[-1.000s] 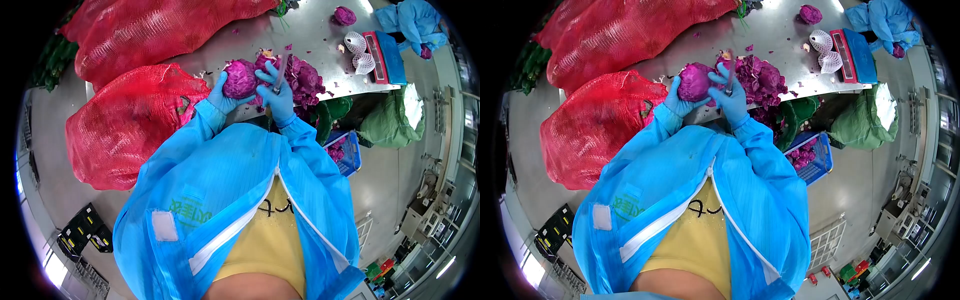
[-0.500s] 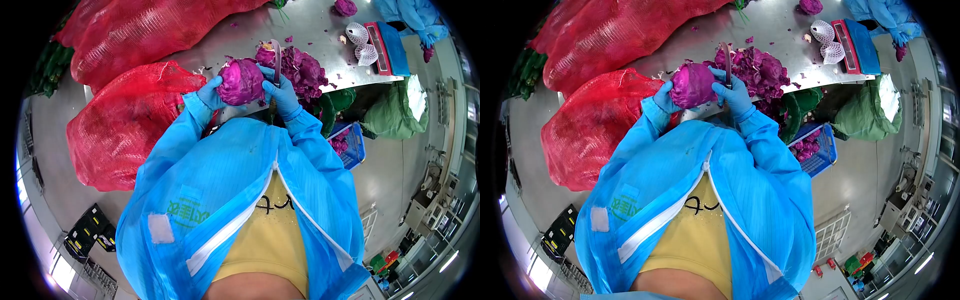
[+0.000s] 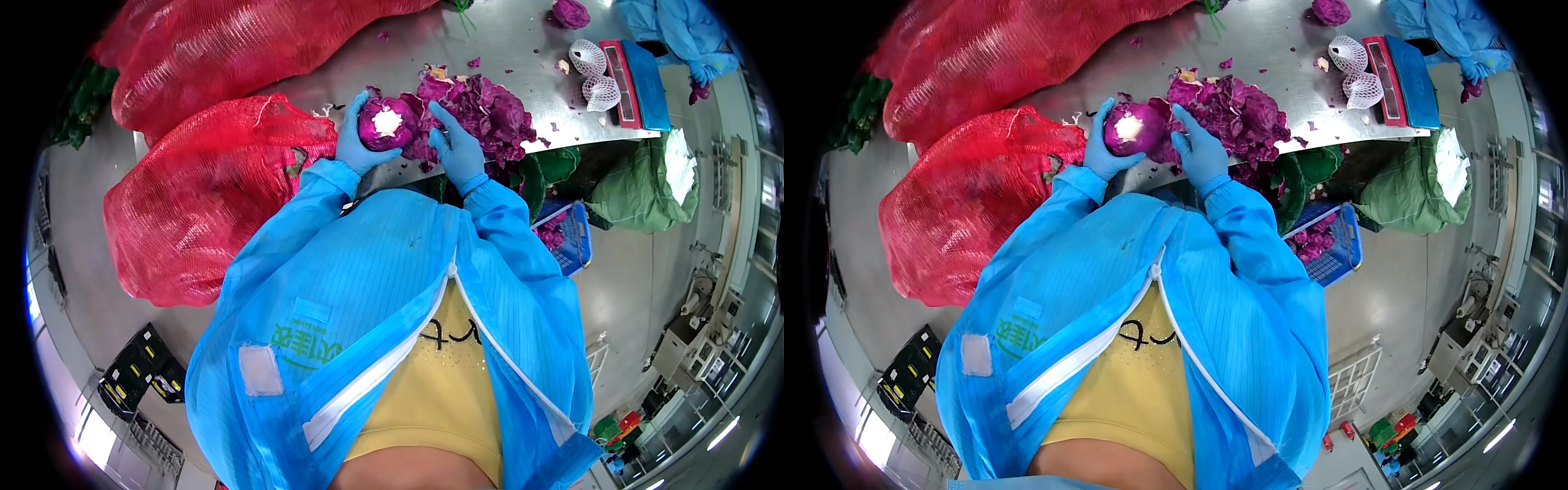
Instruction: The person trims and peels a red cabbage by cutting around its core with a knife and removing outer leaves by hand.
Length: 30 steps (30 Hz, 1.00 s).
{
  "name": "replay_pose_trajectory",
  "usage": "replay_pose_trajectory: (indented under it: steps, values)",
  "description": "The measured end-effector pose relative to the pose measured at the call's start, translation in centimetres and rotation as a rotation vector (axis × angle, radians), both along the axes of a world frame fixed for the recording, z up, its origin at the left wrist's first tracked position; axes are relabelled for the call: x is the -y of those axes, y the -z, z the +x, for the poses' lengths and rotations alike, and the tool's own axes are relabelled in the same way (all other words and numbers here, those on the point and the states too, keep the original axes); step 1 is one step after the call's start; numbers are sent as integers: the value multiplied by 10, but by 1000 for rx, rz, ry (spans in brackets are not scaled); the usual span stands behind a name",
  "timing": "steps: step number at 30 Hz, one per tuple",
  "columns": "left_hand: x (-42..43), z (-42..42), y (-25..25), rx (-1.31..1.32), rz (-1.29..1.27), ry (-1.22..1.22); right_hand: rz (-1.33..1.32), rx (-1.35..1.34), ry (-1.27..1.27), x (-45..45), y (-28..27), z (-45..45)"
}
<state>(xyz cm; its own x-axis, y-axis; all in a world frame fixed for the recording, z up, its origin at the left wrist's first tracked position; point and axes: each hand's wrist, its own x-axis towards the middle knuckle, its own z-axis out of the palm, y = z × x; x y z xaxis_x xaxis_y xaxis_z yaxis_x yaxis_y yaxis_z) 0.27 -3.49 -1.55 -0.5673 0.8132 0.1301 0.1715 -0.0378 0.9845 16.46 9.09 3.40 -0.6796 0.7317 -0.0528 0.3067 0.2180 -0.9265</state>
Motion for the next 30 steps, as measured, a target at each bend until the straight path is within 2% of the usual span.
replay_pose_trajectory:
  steps: [1, 2, 5, 9, 13, 23, 28, 30]
  values:
    - [1, 1, -1, -53, -66, -29, 169, 28, -111, 1, -6, -4]
    - [1, 0, -3, -53, -69, -30, 166, 300, -208, -2, -16, -2]
    - [1, 1, -4, -147, -173, -4, 313, 222, -246, -4, -1, -13]
    - [0, 2, 5, -117, -188, -14, 222, 417, -371, -9, -2, -16]
    - [0, 3, 5, -201, -206, -33, 240, 419, -379, -10, -3, -14]
    - [-2, 5, -8, -177, -287, -20, 296, 526, -404, -9, -6, -15]
    - [-5, 6, -10, -283, -318, -12, 303, 558, -393, -7, -10, -17]
    - [-6, 6, -14, -289, -328, -5, 361, 645, -363, -4, -13, -19]
